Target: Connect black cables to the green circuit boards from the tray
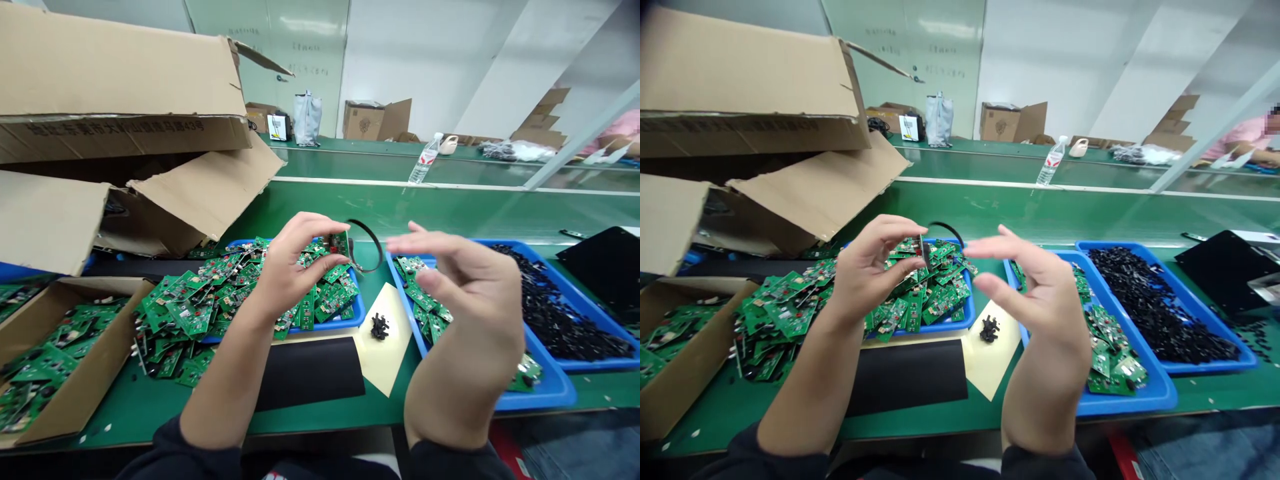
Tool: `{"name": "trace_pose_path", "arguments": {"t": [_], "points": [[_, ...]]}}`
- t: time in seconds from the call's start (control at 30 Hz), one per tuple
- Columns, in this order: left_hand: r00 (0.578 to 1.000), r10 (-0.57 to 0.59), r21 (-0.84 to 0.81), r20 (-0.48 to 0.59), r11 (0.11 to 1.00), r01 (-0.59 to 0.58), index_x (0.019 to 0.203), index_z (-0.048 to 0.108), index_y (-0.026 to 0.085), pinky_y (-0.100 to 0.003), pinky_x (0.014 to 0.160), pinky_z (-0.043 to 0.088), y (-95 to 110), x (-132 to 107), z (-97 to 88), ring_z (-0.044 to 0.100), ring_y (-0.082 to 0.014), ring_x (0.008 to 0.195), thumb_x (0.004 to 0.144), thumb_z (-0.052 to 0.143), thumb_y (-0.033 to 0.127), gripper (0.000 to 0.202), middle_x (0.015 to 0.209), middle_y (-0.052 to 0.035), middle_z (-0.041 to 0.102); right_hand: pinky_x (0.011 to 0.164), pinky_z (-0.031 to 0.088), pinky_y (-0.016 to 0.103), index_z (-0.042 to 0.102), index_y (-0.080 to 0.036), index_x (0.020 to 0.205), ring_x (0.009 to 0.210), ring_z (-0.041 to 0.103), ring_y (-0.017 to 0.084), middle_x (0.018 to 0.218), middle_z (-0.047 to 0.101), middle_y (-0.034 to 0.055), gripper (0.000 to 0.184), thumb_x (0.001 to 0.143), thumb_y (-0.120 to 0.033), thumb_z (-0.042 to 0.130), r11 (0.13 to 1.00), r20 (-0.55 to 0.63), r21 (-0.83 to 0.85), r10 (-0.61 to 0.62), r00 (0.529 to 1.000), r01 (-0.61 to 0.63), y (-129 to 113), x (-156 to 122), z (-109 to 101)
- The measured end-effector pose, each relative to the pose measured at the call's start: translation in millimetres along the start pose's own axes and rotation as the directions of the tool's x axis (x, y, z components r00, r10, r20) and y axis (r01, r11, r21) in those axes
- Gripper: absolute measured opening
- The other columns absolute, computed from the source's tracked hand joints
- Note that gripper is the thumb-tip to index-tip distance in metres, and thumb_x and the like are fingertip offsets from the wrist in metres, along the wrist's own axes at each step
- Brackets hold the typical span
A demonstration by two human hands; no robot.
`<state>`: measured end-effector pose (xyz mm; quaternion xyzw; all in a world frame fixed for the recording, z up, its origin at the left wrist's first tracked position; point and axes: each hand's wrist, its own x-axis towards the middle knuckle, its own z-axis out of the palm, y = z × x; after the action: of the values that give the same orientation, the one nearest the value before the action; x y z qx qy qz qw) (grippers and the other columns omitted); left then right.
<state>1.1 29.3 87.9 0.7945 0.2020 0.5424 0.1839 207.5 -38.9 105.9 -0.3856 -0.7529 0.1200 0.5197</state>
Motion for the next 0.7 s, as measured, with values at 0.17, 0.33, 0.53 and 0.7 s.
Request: {"name": "trace_pose_path", "arguments": {"t": [0.17,0.33,0.53,0.7], "points": [[0.979,0.205,0.259,-0.003,0.946,-0.197,0.108,0.061,0.025,-0.037,0.089,0.051,5.0,-0.1,0.0,0.061,-0.0175,0.095,0.08,0.066,0.022,0.028,0.101,-0.0055,0.064,0.111,0.023,0.057,0.067,-0.029,0.089,0.11,0.06,0.024,0.088,0.072,0.0003,0.014,0.086,-0.021,0.056,0.983,-0.219,-0.181,-0.066,0.973,0.026,-2.8,6.7,24.2],[0.971,0.232,0.357,-0.055,0.913,-0.198,0.108,0.061,0.026,-0.036,0.086,0.053,6.1,-0.6,-4.6,0.061,-0.0186,0.095,0.079,0.067,0.023,0.03,0.101,-0.0055,0.065,0.109,0.014,0.063,0.068,-0.027,0.086,0.1,0.065,0.024,0.091,0.072,-0.0006,0.012,0.087,-0.028,0.055,0.958,0.064,-0.285,0.065,0.996,-0.044,2.8,8.1,26.8],[0.952,0.297,0.373,-0.069,0.893,-0.252,0.109,0.06,0.023,-0.033,0.084,0.053,3.8,0.4,-6.5,0.062,-0.0187,0.096,0.077,0.068,0.017,0.033,0.101,-0.0066,0.065,0.081,0.053,0.037,0.062,-0.021,0.1,0.085,0.068,0.018,0.087,0.072,0.0044,0.022,0.088,-0.037,0.053,0.919,0.05,0.26,0.294,0.954,-0.297,-0.5,11.3,39.4],[0.959,0.275,0.377,-0.066,0.897,-0.231,0.108,0.06,0.024,-0.032,0.081,0.054,5.8,-0.4,-4.7,0.062,-0.0182,0.094,0.08,0.065,0.018,0.028,0.1,-0.0056,0.066,0.067,0.055,0.029,0.059,-0.02,0.104,0.069,0.067,0.015,0.07,0.069,-0.0004,0.025,0.083,-0.033,0.061,0.789,0.145,0.511,0.311,0.939,-0.34,-6.4,13.3,54.7]]}}
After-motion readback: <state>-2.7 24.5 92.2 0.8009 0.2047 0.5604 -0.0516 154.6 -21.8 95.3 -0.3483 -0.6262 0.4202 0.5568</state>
